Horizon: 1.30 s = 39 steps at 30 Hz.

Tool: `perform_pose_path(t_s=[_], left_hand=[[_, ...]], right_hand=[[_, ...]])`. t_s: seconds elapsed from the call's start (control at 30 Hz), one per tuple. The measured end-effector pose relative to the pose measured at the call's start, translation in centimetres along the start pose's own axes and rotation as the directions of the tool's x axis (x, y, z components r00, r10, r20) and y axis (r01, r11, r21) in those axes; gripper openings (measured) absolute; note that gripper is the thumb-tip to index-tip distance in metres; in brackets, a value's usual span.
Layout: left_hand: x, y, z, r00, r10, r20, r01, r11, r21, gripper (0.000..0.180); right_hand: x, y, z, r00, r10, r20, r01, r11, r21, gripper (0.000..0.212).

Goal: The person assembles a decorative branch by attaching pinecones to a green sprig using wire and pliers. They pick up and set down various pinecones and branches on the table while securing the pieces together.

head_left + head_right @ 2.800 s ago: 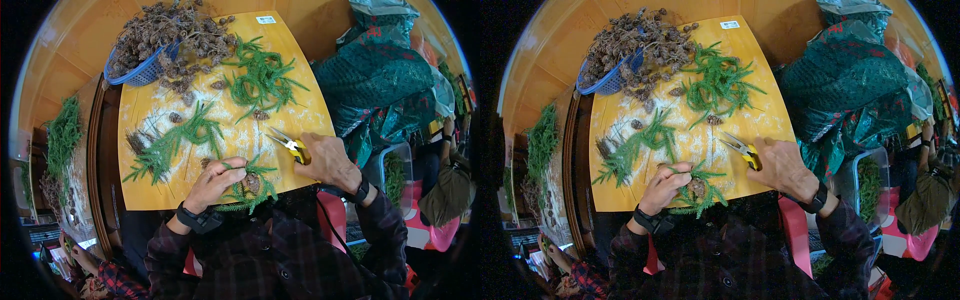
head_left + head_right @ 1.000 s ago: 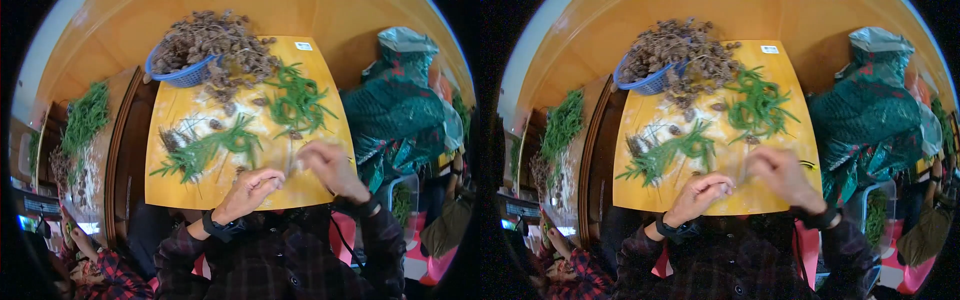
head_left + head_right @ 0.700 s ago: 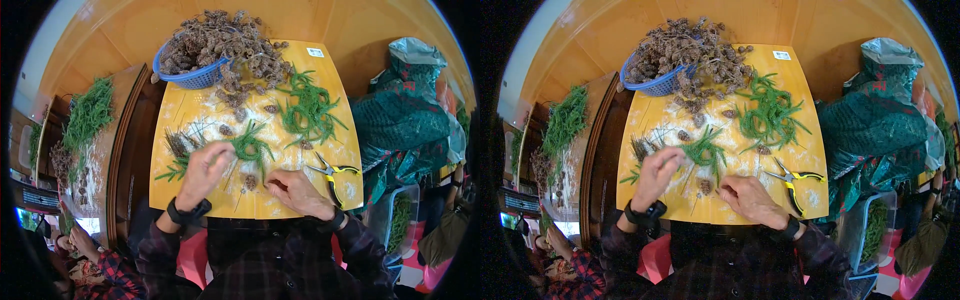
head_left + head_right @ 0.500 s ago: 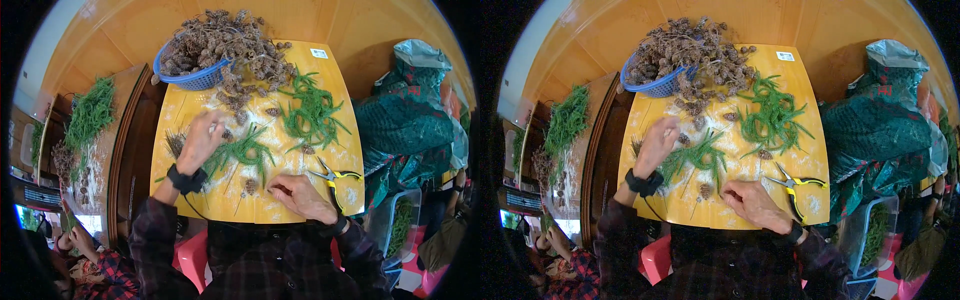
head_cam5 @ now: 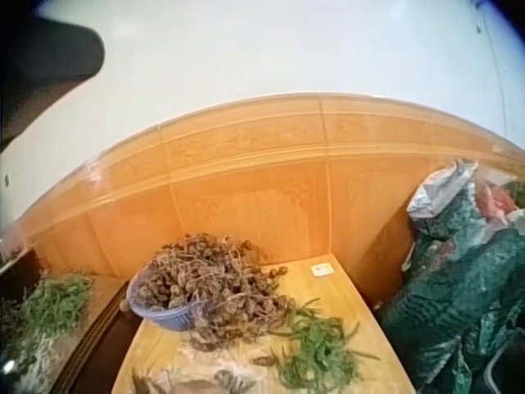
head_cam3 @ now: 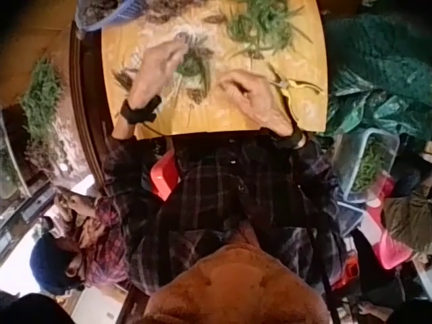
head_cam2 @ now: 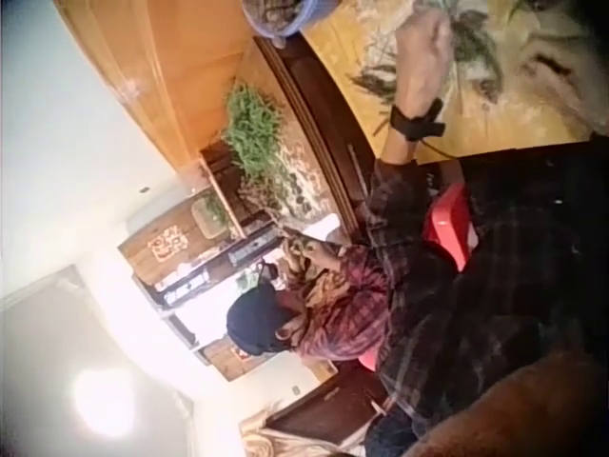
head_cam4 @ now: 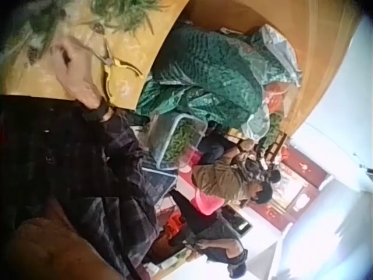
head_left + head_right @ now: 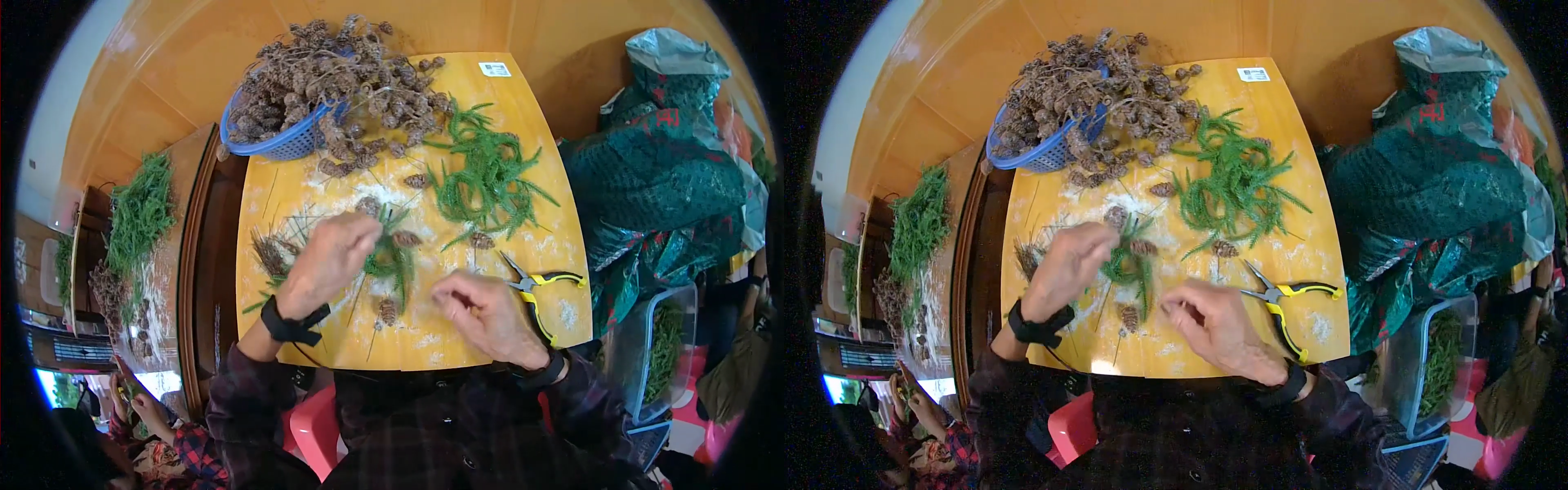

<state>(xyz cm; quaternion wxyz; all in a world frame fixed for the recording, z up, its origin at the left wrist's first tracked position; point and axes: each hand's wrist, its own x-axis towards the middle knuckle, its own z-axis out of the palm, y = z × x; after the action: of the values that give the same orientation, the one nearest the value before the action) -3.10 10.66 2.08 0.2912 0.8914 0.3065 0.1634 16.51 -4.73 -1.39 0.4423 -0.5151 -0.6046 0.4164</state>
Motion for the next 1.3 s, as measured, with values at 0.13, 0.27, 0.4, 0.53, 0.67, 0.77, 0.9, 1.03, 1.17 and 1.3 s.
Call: perform_pose_path(t_s=[0.13,0.27,0.4,0.53,0.67,0.77,0.9,1.03,1.17,1.3], left_hand=[[-0.6,3.2,1.3,0.97,0.197,0.145,-0.199,0.98,0.002,0.011],[-0.9,6.2,2.2,0.942,0.285,0.176,-0.267,0.956,-0.122,0.015],[-1.1,6.7,2.4,0.956,0.269,0.115,-0.229,0.934,-0.275,0.015],[-2.0,6.7,2.1,0.975,-0.162,0.153,0.219,0.824,-0.522,0.012],[-2.0,6.2,2.2,0.982,0.048,0.182,0.014,0.945,-0.326,0.012],[-1.9,5.7,2.5,0.956,0.228,0.184,-0.168,0.942,-0.29,0.012],[-2.8,5.0,3.0,0.938,0.299,0.173,-0.224,0.907,-0.356,0.013],[-4.7,5.3,3.5,0.992,0.098,0.073,-0.058,0.904,-0.424,0.013],[-5.0,4.5,3.8,0.989,-0.082,-0.12,0.007,0.851,-0.524,0.014],[-4.1,4.5,1.5,0.957,-0.166,-0.238,0.055,0.908,-0.415,0.014]], right_hand=[[0.2,-1.4,-1.7,0.966,-0.108,-0.234,0.095,0.993,-0.068,0.013],[0.4,-0.8,-2.3,0.983,-0.184,-0.019,0.181,0.979,-0.094,0.019],[0.3,1.0,-1.3,0.986,-0.138,0.09,0.132,0.989,0.07,0.015],[0.1,0.9,-1.0,0.991,-0.13,0.028,0.124,0.98,0.156,0.011],[-0.1,0.4,-1.0,0.994,-0.096,0.053,0.086,0.983,0.16,0.01],[-0.3,0.3,-0.8,0.99,-0.072,0.123,0.052,0.986,0.161,0.008],[-0.7,0.3,-0.2,0.971,-0.148,0.189,0.108,0.972,0.211,0.011],[-0.8,-0.8,0.0,0.99,-0.021,0.138,-0.017,0.963,0.268,0.011],[-0.6,-0.5,-0.9,0.986,-0.162,-0.042,0.166,0.977,0.135,0.014],[-0.4,-0.1,-1.4,0.974,-0.093,-0.206,0.123,0.983,0.138,0.018]])
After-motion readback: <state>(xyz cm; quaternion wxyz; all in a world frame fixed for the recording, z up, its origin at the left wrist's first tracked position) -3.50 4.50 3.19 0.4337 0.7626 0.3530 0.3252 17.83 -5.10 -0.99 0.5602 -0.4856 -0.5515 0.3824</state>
